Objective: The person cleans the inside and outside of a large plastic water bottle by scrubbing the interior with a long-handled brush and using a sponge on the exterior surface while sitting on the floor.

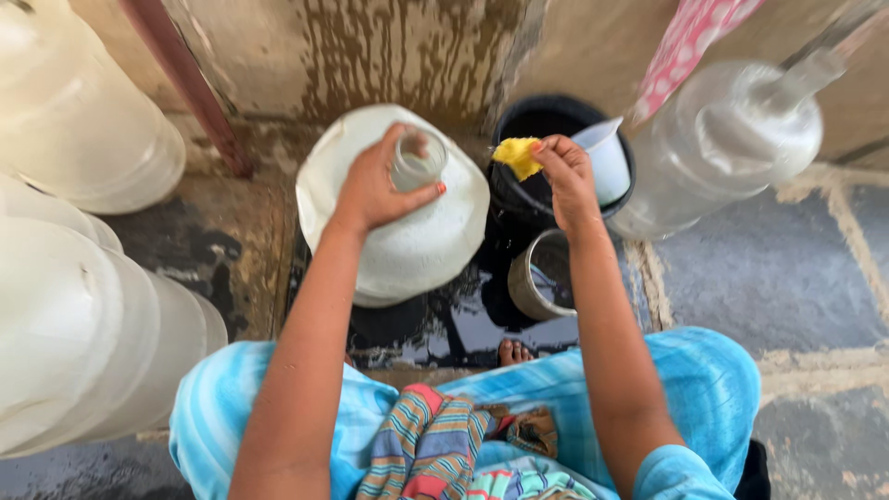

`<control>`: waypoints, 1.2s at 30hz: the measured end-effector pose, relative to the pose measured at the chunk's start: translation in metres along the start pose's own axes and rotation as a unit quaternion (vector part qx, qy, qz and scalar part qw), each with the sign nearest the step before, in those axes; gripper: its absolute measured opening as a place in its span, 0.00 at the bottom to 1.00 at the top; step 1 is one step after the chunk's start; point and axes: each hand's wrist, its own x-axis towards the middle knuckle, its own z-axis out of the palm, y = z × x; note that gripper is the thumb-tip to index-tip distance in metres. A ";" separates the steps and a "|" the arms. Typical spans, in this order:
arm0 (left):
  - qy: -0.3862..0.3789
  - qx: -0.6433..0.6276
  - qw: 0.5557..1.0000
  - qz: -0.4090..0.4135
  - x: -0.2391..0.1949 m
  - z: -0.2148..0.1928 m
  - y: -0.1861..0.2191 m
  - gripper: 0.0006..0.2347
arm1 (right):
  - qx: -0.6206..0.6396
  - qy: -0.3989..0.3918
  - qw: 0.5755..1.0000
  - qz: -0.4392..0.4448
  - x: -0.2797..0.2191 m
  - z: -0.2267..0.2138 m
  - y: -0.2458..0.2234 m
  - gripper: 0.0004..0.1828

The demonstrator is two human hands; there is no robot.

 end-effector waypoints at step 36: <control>0.017 0.247 0.942 -0.227 0.006 -0.051 0.054 0.17 | -0.625 -0.280 0.719 -0.118 -0.003 0.190 -0.004 0.30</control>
